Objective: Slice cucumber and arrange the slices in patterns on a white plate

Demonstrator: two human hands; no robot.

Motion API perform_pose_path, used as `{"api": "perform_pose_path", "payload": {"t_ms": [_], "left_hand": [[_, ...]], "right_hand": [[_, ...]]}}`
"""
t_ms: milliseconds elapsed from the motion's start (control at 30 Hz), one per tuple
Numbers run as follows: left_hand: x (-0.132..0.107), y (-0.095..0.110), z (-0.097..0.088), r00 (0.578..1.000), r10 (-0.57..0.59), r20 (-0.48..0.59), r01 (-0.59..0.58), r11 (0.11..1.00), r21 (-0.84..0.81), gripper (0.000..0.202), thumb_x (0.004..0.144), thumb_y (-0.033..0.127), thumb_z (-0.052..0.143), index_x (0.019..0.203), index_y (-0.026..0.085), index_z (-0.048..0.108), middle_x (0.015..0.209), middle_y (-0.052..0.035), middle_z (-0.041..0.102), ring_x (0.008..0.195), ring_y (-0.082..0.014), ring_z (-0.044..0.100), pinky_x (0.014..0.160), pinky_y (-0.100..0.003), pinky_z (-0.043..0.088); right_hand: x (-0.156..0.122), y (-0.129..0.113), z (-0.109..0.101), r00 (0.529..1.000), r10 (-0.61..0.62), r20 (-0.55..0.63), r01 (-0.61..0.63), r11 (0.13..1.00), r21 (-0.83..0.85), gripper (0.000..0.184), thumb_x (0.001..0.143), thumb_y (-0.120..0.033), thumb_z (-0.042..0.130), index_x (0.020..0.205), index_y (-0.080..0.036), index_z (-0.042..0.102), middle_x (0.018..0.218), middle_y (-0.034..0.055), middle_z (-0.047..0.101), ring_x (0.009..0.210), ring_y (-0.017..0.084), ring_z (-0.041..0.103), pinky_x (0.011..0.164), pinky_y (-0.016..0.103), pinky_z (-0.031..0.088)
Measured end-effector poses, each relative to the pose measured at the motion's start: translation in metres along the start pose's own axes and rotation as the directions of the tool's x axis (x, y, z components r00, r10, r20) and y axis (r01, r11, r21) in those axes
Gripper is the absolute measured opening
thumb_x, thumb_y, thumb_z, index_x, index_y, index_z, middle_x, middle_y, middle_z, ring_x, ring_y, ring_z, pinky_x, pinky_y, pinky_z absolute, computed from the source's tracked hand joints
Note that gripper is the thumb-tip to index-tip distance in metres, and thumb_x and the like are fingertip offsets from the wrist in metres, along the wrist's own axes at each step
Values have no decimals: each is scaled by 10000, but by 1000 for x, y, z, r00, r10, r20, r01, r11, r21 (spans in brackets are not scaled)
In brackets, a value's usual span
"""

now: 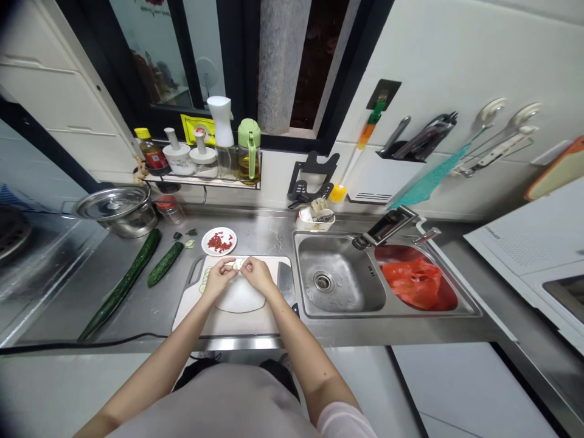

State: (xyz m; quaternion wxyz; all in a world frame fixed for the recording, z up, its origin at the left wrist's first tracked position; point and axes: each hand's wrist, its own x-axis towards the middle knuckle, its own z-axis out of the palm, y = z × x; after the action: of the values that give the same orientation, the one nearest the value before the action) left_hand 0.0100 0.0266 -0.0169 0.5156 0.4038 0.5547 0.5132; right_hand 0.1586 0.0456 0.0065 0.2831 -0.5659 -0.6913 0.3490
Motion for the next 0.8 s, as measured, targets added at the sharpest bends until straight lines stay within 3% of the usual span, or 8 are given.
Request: {"api": "perform_pose_path", "payload": {"t_ms": [167, 400, 633, 800], "left_hand": [[12, -22, -1, 997, -14, -74, 29, 978, 205, 256, 583, 316, 669, 784, 198, 563, 579, 66, 522, 518, -87, 484, 562, -205, 380], [25, -27, 0, 992, -43, -122, 109, 790, 604, 152, 656, 267, 659, 785, 218, 596, 700, 33, 649, 664, -131, 591, 615, -217, 376], [36, -20, 7, 989, -83, -120, 144, 680, 719, 116, 674, 228, 652, 770, 213, 588, 733, 7, 679, 704, -151, 613, 627, -231, 366], [41, -22, 10, 991, -90, -100, 134, 643, 754, 107, 686, 188, 642, 774, 206, 583, 732, -2, 674, 696, -150, 613, 632, -229, 365]], "right_hand": [[7, 12, 5, 999, 25, 47, -18, 990, -138, 64, 787, -217, 586, 807, -190, 641, 715, -4, 621, 654, 117, 514, 602, 195, 326], [20, 18, 8, 992, 58, 113, -20, 951, -310, 119, 828, -162, 545, 891, -193, 642, 847, 34, 676, 751, 132, 562, 662, 208, 335], [34, 21, 13, 981, 90, 171, 7, 869, -495, 181, 882, -194, 478, 957, -206, 643, 959, 51, 683, 883, 158, 583, 704, 227, 338], [39, 25, 17, 978, 80, 190, 33, 848, -528, 207, 900, -203, 453, 984, -202, 642, 1010, 66, 673, 935, 172, 568, 745, 245, 341]]}}
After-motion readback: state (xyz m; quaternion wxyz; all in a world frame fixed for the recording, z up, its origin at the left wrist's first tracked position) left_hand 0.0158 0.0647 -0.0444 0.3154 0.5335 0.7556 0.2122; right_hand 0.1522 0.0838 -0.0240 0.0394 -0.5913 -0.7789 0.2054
